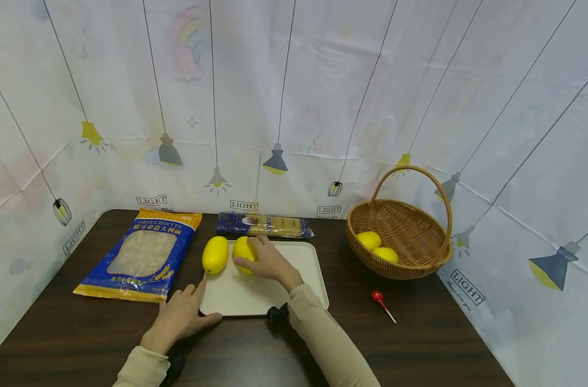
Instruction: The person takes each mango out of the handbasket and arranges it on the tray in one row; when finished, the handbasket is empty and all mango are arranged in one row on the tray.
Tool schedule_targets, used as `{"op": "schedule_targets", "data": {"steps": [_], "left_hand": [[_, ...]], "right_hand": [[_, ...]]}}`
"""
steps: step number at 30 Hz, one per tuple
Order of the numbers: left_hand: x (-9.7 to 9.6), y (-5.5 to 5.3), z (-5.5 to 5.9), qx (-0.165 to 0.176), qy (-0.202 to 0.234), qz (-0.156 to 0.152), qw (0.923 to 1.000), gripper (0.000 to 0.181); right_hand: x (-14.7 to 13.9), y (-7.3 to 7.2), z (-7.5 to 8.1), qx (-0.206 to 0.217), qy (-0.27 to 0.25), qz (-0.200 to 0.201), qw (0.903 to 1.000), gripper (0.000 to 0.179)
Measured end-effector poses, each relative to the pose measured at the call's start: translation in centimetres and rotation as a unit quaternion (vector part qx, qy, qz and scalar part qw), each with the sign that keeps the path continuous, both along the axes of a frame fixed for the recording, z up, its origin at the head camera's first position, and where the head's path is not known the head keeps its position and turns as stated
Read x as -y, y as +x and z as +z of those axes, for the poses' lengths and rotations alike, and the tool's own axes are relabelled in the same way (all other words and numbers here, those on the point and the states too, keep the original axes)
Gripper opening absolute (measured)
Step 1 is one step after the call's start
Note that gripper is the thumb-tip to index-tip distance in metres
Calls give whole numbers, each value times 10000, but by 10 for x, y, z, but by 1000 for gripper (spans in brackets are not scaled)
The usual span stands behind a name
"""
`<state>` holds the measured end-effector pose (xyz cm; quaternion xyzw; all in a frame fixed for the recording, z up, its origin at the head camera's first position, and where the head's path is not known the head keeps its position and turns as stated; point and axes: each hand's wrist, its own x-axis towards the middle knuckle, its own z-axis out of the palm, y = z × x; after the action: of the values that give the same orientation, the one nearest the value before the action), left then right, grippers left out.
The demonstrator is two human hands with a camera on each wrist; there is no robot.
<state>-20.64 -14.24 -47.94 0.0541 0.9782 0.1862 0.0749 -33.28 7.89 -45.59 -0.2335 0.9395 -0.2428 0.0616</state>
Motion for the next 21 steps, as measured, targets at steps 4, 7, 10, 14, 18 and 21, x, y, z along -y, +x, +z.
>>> {"op": "schedule_targets", "data": {"steps": [4,7,10,14,18,21], "left_hand": [[0,0,0,16,-5,13,10000,106],[0,0,-1,3,-8,14,10000,105],[-1,0,-1,-35,-16,11,10000,106],[-1,0,-1,-89,-14,-2,10000,106],[-1,0,-1,-122,4,-13,9999,106],[0,1,-2,-136,5,-18,9999,106]], "right_hand": [[-8,-1,2,78,13,-101,9999,80],[-14,-2,3,137,74,-156,9998,84],[-21,-2,6,165,99,-223,9996,85],[-31,-1,12,105,87,-326,9994,85],[-42,0,21,-5,92,-396,9992,86],[-51,2,28,-94,112,-459,9988,86]]}}
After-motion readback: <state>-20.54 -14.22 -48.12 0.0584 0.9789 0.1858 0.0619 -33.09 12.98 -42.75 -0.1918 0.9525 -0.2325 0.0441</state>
